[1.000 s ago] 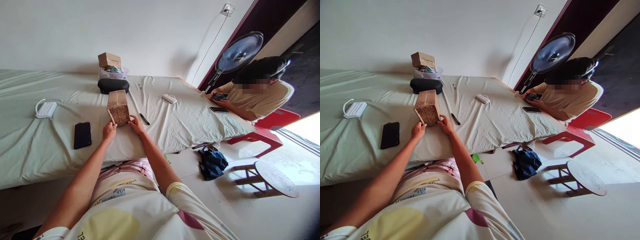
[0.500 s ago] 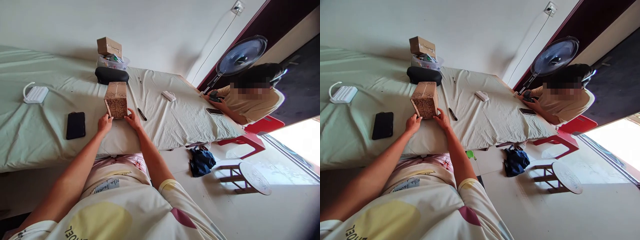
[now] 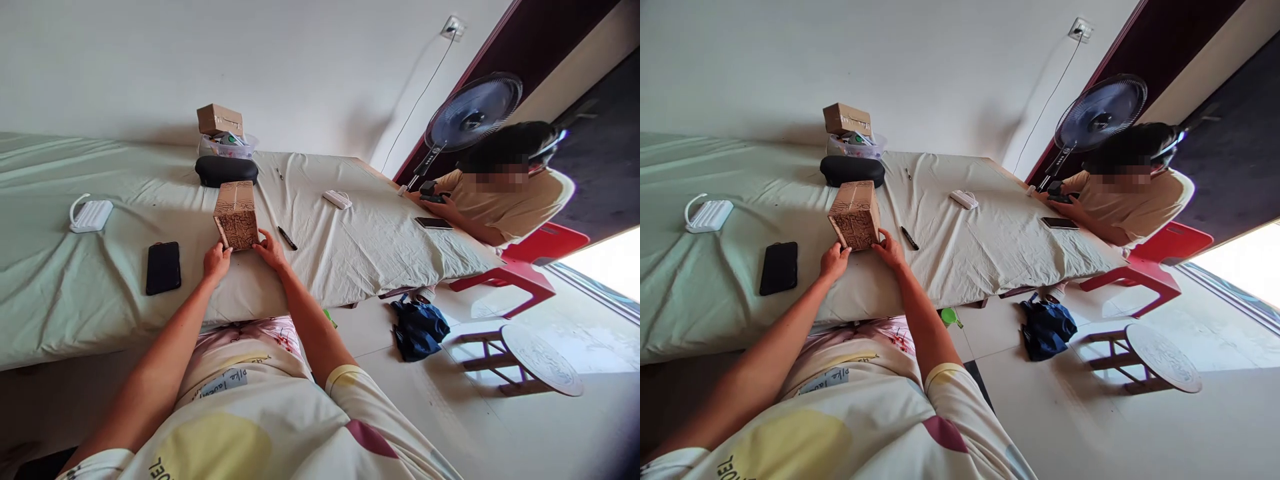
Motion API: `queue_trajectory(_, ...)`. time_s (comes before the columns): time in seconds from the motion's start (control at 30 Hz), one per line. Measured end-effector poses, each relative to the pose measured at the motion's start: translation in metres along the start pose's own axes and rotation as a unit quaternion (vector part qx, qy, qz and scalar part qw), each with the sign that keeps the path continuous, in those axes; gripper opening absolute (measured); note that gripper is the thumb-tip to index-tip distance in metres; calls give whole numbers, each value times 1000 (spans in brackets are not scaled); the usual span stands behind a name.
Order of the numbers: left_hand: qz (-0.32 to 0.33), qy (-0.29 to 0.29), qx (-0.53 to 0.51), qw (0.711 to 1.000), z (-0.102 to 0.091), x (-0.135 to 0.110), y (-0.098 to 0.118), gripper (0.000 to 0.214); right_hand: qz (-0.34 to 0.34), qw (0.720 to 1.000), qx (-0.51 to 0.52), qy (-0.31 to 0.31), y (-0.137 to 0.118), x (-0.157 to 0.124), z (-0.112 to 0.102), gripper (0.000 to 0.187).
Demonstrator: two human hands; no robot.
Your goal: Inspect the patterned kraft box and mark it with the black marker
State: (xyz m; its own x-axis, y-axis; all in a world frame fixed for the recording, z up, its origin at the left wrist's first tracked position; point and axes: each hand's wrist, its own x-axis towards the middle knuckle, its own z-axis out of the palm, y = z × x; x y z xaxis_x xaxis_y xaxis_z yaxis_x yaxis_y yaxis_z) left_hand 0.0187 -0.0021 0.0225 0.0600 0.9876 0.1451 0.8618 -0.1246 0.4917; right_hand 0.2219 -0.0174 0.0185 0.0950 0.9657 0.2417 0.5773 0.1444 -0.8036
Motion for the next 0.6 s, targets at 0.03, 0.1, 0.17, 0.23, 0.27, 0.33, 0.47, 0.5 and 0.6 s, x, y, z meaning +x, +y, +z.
queue_trajectory(0.03, 0, 2, -2, 1000, 1, 0, -1, 25, -1, 1000, 2, -1, 1, 0, 0, 60)
queue_trajectory(0.1, 3, 9, -7, 1000, 2, 2, -2, 25, -2, 1000, 10, -8, 2, 1, 0, 61)
queue_trajectory(0.17, 4, 16, -11, 1000, 4, 3, -5, 26, -3, 1000, 20, -14, 4, 0, 0, 61)
queue_trajectory(0.23, 3, 16, -12, 1000, 5, 4, -7, 27, -6, 999, 26, -18, 5, 0, 1, 61)
queue_trajectory(0.27, 1, 14, -13, 1000, 5, 4, -8, 28, -8, 999, 27, -19, 5, 0, 2, 61)
queue_trajectory(0.33, -3, 8, -21, 1000, 5, 5, -9, 31, -11, 999, 26, -22, 5, -1, 2, 61)
queue_trajectory(0.47, 3, 19, -67, 998, 1, 3, -7, 43, -12, 1000, 10, -13, 4, 1, 3, 59)
queue_trajectory(0.5, 4, 30, -83, 996, -1, 2, -6, 46, -13, 1000, 6, -11, 4, 2, 3, 58)
queue_trajectory(0.6, 11, 63, -135, 989, -4, -1, -3, 52, -17, 1000, 3, -10, 2, 3, 2, 54)
